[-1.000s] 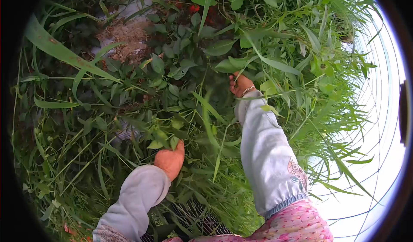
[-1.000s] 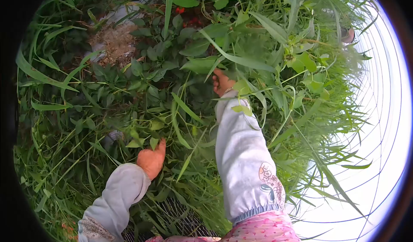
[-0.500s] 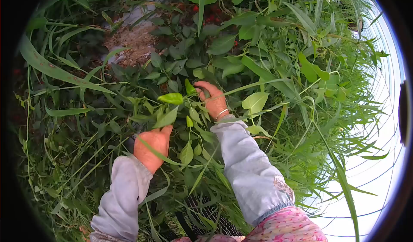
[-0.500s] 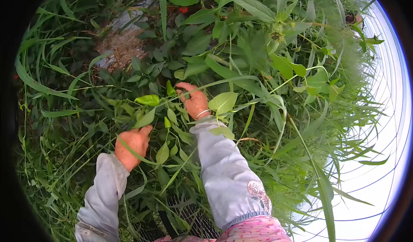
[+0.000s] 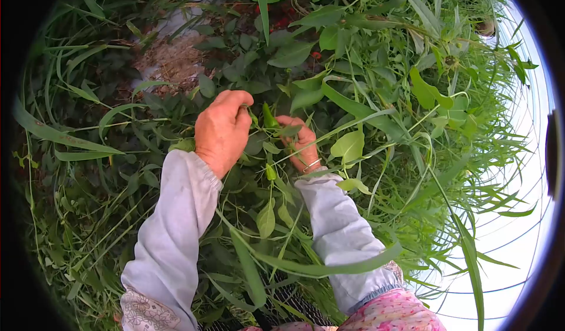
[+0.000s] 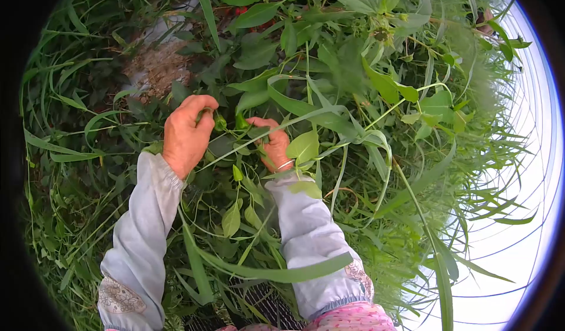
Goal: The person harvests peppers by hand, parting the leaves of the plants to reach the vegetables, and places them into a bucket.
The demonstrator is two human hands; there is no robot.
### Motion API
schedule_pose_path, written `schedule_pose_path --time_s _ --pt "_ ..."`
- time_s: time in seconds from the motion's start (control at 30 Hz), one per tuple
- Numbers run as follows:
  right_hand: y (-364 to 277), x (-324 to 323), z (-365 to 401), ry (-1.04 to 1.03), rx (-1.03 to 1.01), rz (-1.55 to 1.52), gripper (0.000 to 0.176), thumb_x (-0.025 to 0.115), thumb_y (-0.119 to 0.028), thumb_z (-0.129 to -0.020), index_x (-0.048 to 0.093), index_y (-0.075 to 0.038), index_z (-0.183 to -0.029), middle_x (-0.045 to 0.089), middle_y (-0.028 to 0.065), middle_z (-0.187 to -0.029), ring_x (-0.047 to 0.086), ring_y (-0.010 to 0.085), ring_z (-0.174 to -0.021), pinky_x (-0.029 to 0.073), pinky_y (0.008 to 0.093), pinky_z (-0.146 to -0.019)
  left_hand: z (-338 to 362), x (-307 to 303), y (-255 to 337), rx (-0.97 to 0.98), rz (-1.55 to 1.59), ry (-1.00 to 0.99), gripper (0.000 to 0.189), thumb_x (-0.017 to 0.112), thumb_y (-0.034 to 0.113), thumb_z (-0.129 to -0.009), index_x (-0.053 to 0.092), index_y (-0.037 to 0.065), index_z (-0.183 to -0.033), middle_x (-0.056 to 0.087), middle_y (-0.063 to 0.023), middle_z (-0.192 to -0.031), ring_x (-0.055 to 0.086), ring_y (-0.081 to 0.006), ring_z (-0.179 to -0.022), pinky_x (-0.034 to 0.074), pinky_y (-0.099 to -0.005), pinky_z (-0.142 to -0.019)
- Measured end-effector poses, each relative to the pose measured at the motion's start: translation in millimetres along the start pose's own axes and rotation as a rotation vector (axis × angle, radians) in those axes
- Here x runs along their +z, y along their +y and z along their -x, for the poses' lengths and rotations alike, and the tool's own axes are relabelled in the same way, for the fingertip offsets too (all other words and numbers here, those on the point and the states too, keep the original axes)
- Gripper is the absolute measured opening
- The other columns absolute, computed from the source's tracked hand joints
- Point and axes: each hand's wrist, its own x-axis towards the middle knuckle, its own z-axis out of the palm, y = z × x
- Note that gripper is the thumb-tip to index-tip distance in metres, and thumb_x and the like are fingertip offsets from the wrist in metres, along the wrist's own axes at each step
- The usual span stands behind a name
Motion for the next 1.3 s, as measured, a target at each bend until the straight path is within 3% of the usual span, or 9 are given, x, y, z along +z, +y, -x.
schedule_pose_path --time_s 0.13,0.33,0.47,0.6,0.77,0.97,1.07,1.23,1.3 --pt "9.1 -3.0 9.8 0.01 0.079 -0.093 0.034 0.059 0.01 -0.075 0.063 -0.004 -0.106 0.057 0.0037 -0.106 0.055 0.0149 -0.093 0.043 0.0261 -0.08 -0.4 -22.6 -14.4 -0.285 0.217 -0.048 0.016 0.056 0.0 -0.074 0.061 0.003 -0.089 0.061 -0.0106 -0.085 0.059 -0.0251 -0.072 0.047 -0.0313 -0.069" --pt "2.6 -8.0 11.3 -0.015 0.147 -0.04 0.036 0.062 0.006 -0.073 0.06 -0.003 -0.108 0.056 0.0034 -0.11 0.054 0.0123 -0.096 0.045 0.0264 -0.081 12.2 -2.5 6.6 0.183 -0.343 -0.597 0.053 0.065 0.007 -0.068 0.051 0.014 -0.118 0.048 -0.0108 -0.104 0.056 -0.0316 -0.091 0.047 -0.0406 -0.077" --pt "-3.5 -11.0 12.0 -0.049 0.139 0.101 0.036 0.059 0.001 -0.078 0.057 -0.006 -0.113 0.058 0.0045 -0.108 0.056 0.015 -0.097 0.046 0.0283 -0.082 17.7 12.7 18.2 0.31 -0.4 -0.536 0.049 0.069 0.014 -0.068 0.05 0.018 -0.113 0.049 -0.0081 -0.101 0.056 -0.0299 -0.087 0.049 -0.0383 -0.073" --pt "7.3 -19.9 15.9 0.001 0.373 -0.437 0.035 0.052 -0.016 -0.086 0.053 -0.001 -0.117 0.059 0.0083 -0.109 0.058 0.016 -0.094 0.047 0.0307 -0.082 28.6 23.6 27.4 0.428 -0.473 -0.531 0.041 0.061 0.014 -0.073 0.049 0.016 -0.112 0.055 -0.0078 -0.088 0.057 -0.0267 -0.078 0.05 -0.0375 -0.063" --pt "-13.4 -14.4 17.9 -0.065 0.395 -0.204 0.041 0.054 -0.027 -0.087 0.052 0.0 -0.119 0.059 0.0086 -0.105 0.058 0.0179 -0.095 0.046 0.0299 -0.084 46.5 37.3 28.7 0.386 -0.574 -0.538 0.019 0.054 0.013 -0.074 0.054 0.005 -0.091 0.06 -0.0097 -0.077 0.06 -0.0254 -0.075 0.05 -0.0374 -0.061" --pt "6.1 -24.2 23.2 -0.018 0.162 -0.017 0.046 0.062 -0.027 -0.083 0.052 0.0 -0.119 0.056 0.0041 -0.102 0.053 0.013 -0.088 0.044 0.0271 -0.084 71.2 -1.1 47.5 0.192 -0.424 -0.72 0.018 0.058 0.012 -0.069 0.056 0.001 -0.084 0.061 -0.0135 -0.073 0.062 -0.0301 -0.066 0.05 -0.0411 -0.061" --pt "6.6 -25.7 25.1 -0.044 0.197 -0.249 0.047 0.065 -0.026 -0.081 0.053 0.0 -0.118 0.055 0.0032 -0.102 0.051 0.0107 -0.085 0.043 0.0265 -0.085 58.7 -11.5 28.6 0.087 -0.354 -0.512 0.018 0.06 0.011 -0.068 0.057 0.004 -0.084 0.06 -0.0122 -0.075 0.061 -0.0312 -0.068 0.049 -0.0419 -0.063" --pt "12.7 -26.3 22.5 -0.075 0.227 -0.433 0.035 0.062 -0.011 -0.082 0.055 -0.001 -0.115 0.058 0.008 -0.107 0.055 0.0159 -0.095 0.044 0.0293 -0.085 1.4 11.9 17.8 0.395 -0.437 -0.267 0.026 0.058 0.003 -0.069 0.057 0.007 -0.095 0.056 -0.0112 -0.089 0.058 -0.0276 -0.084 0.05 -0.0384 -0.067" --pt "9.1 -27.5 23.0 -0.066 0.29 -0.562 0.032 0.062 -0.005 -0.081 0.056 -0.001 -0.112 0.059 0.0095 -0.108 0.056 0.0181 -0.095 0.044 0.0301 -0.084 5.5 40.6 18.0 0.388 -0.566 -0.517 0.027 0.058 0.004 -0.07 0.058 0.008 -0.097 0.056 -0.0096 -0.092 0.057 -0.0263 -0.087 0.05 -0.0375 -0.068"
